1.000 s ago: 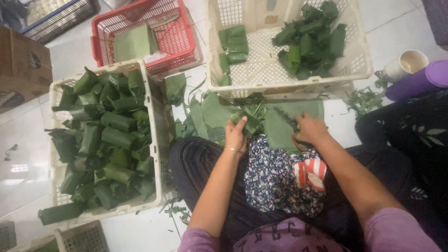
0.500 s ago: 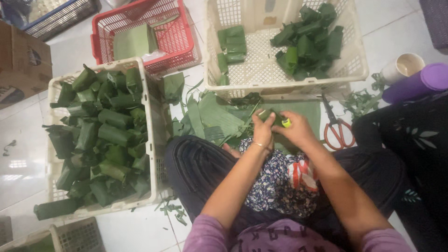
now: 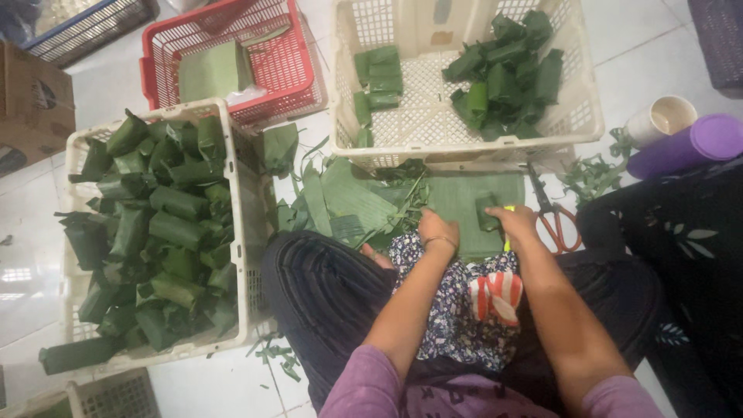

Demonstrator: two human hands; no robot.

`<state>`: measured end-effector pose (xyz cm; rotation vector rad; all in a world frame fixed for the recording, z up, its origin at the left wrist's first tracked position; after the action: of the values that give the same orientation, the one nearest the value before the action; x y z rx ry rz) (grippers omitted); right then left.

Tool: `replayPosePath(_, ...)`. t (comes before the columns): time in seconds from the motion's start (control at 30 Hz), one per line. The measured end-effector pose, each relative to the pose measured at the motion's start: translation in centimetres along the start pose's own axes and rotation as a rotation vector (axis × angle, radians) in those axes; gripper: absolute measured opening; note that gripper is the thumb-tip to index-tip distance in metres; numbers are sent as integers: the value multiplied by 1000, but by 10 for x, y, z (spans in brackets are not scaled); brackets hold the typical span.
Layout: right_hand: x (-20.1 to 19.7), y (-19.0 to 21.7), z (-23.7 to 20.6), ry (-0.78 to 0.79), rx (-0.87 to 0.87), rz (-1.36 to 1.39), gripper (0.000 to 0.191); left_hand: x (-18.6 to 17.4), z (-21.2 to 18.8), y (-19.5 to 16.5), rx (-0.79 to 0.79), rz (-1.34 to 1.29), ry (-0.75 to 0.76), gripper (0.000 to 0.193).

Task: The person sits on the floor and repeatedly folds green leaves into small rectangular packets using a yellow measuring tool and scissors. They trim the edges and place the finished packets into a nearby basket.

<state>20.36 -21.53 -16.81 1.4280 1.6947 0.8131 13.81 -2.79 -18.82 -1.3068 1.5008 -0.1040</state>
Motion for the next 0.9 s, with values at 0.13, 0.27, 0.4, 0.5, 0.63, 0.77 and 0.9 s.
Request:
replayPosePath(0.13,8,0,0,70,-33,35,23,-5,8,4,19,-192,-81,44)
replayPosePath(0.27,4,-5,-4,60,65,98,21,3,17,6,128,-353,-30,23)
replayPosePath(0.4,7,4,-11,77,48,137,18,1,20,-2,202,-1369,407,19)
replayPosePath(0.5,33,25,-26,161,-107,215,27,-46,-2,-11,321,-1517,625,18)
replayPosePath(0.63,72,61,-73,195,-367,267,33,-111,-46,-33,312,-1750,747,18)
replayPosePath(0.77,98,108,-137,205,-762,147,31,-151,-58,-34,367,-1407,317,45)
replayPosePath(0.9,109,125,-169,180,-735,-36,22,-153,-62,-32,481,-1303,337,49)
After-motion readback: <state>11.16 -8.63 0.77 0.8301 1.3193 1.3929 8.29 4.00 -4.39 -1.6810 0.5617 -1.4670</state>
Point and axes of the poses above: each hand's wrist, its own z-axis towards the middle knuckle, its own x-axis out of the palm, y = z × x, the point moved 7 cm from there along z, towards the middle knuckle, and after that the axes turned 2 degrees about y, right-handed, at the moved point
